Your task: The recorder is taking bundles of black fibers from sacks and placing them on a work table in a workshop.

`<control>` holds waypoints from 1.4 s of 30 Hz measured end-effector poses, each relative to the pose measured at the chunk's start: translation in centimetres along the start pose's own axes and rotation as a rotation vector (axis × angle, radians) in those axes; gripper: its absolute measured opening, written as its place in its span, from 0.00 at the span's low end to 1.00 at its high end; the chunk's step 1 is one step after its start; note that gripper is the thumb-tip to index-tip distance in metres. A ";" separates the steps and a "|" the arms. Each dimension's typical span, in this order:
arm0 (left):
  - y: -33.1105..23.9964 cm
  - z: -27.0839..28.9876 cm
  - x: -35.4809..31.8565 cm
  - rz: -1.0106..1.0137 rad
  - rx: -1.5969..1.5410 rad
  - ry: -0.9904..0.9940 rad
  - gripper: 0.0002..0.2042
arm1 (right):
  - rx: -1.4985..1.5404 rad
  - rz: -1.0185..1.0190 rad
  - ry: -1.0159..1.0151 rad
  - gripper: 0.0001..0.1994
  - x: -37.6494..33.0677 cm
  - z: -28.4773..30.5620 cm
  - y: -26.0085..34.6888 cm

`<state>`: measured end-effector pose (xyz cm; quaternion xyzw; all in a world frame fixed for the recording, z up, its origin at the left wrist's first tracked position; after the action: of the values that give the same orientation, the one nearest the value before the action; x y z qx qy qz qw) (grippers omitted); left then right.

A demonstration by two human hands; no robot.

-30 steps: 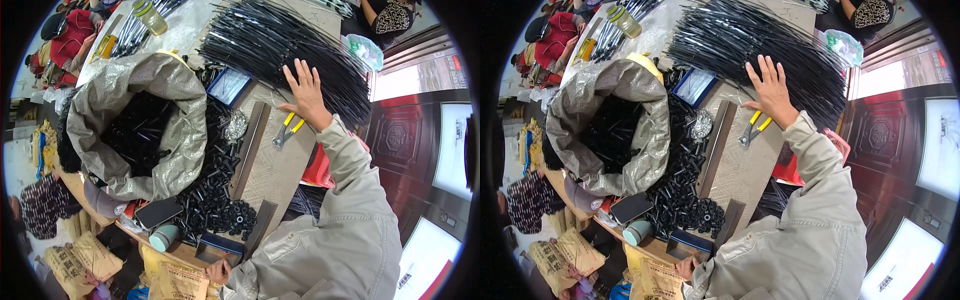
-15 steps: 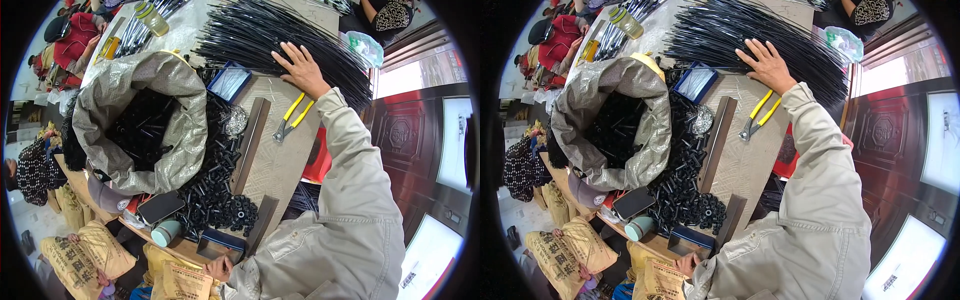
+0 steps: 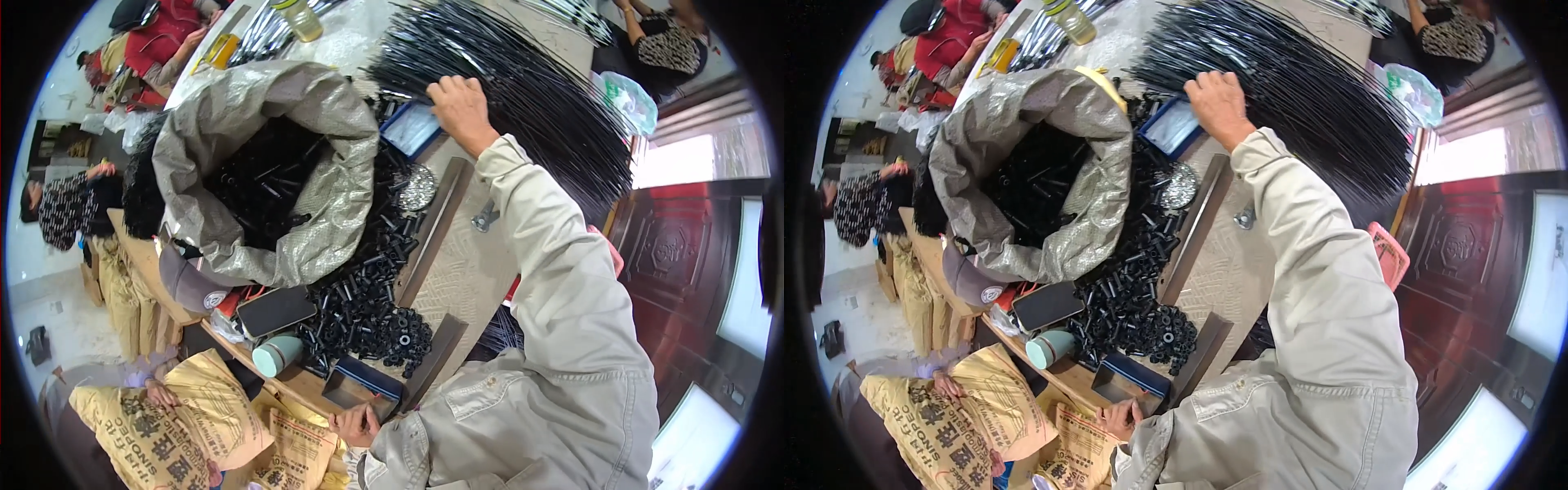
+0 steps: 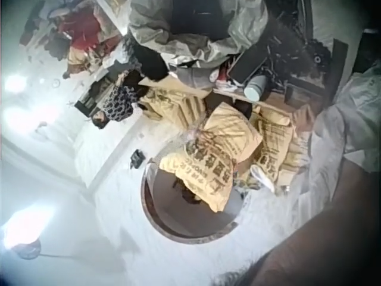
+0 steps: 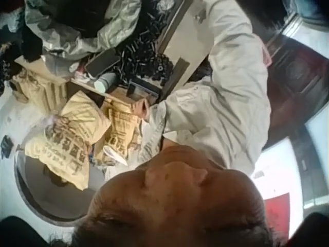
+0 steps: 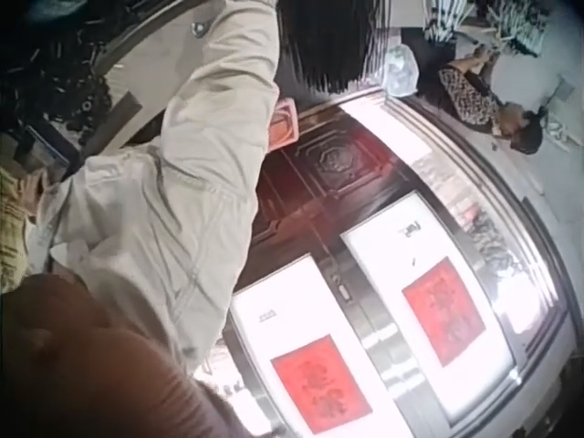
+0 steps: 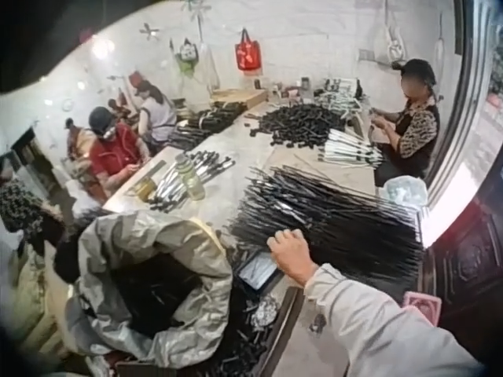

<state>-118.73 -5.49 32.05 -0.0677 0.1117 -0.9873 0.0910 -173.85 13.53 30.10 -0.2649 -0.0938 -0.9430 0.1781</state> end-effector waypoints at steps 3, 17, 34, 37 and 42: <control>-0.3 0.4 -0.8 -0.005 0.009 -0.043 0.02 | 0.112 0.091 -0.028 0.06 1.0 1.2 0.9; -0.3 0.1 -0.7 0.137 -0.135 -0.159 0.06 | -0.233 -0.155 0.251 0.27 3.5 -2.5 1.9; 1.2 0.9 -0.9 0.148 -0.229 -0.262 0.02 | 1.103 0.586 0.655 0.40 -19.2 15.1 37.2; 1.1 1.0 -1.4 0.126 -0.262 -0.312 0.03 | 0.919 0.665 0.589 0.41 -20.5 14.9 41.3; 0.9 1.1 -2.2 0.100 -0.284 -0.419 0.04 | 0.723 0.638 0.687 0.39 -22.0 13.7 43.4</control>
<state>-116.29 -6.11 32.65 -0.2772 0.2309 -0.9204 0.1503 -133.19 -16.31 33.48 0.1182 -0.2617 -0.7828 0.5521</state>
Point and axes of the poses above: each hand's wrist, its own x-axis towards the middle knuckle, its own z-axis out of the back of the hand, y = z × x, the point moved 5 cm from there along x, towards the middle knuckle, and after that the axes turned 10 degrees about -z, right-handed, at the moved point
